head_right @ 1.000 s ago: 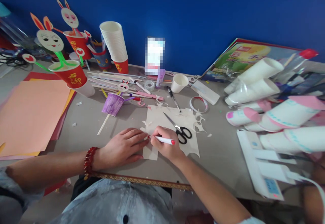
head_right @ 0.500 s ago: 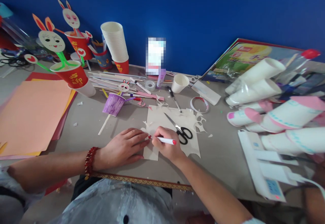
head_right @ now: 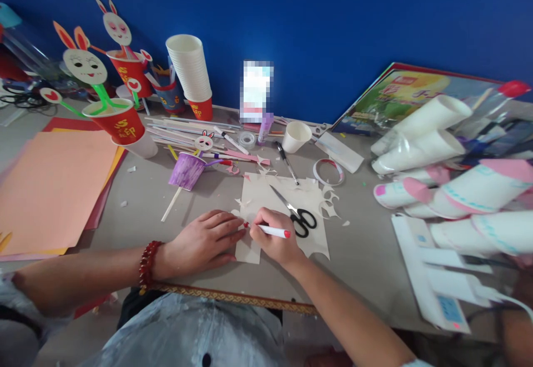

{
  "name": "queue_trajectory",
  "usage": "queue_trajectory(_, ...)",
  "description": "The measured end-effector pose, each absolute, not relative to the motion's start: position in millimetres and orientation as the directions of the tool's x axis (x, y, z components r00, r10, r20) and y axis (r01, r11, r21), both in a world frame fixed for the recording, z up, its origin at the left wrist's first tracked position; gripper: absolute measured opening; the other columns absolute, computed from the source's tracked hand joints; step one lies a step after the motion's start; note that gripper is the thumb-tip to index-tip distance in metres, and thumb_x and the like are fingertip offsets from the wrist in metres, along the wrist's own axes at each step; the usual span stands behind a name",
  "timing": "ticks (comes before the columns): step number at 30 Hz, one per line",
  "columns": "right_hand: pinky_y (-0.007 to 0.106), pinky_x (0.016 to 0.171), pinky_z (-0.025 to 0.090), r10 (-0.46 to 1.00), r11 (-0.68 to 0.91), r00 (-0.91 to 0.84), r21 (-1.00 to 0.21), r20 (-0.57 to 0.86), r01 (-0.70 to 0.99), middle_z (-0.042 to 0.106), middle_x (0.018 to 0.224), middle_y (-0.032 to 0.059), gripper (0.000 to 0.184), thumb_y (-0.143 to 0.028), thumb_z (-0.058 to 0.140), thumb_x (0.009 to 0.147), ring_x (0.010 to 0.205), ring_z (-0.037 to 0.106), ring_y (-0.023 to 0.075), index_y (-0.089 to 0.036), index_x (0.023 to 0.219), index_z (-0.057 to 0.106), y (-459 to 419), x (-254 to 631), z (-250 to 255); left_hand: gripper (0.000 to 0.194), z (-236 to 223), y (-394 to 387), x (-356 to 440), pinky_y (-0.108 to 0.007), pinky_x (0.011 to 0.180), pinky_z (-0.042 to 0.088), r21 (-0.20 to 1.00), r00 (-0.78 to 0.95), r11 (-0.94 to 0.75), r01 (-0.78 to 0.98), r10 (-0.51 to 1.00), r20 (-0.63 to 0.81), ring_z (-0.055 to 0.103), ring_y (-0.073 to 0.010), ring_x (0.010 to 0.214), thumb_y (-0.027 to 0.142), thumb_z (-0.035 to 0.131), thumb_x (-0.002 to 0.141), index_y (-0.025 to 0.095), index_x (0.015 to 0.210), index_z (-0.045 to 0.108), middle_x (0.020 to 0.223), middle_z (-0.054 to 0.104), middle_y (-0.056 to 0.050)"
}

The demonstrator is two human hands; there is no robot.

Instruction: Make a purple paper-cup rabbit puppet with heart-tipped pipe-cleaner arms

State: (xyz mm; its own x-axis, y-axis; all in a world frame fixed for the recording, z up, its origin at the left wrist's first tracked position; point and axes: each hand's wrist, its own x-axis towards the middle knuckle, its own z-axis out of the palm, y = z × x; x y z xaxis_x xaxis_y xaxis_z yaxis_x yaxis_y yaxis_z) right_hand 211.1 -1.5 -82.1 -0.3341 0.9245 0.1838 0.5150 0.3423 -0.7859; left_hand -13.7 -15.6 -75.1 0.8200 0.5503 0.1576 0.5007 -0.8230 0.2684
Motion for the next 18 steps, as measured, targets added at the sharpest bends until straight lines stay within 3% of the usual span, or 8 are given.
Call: queue_trajectory(18,0.026,0.055,0.036,0.923,0.346,-0.334,-0.787,0.189,0.511,0.053,0.057,-0.0029,0.018,-0.018,0.052,0.082,0.053,0.047,0.0127,-0.021,0.064,0.050,-1.8,210.3,-82.4,0.047,-77.1,-14.9,-13.8,-0.044,0.106,0.042,0.271,0.819,-0.825,0.496,0.548,0.167,0.053,-0.0282,0.123,0.045,0.051,0.096,0.014,0.130,0.056,0.136,0.059,-0.011)
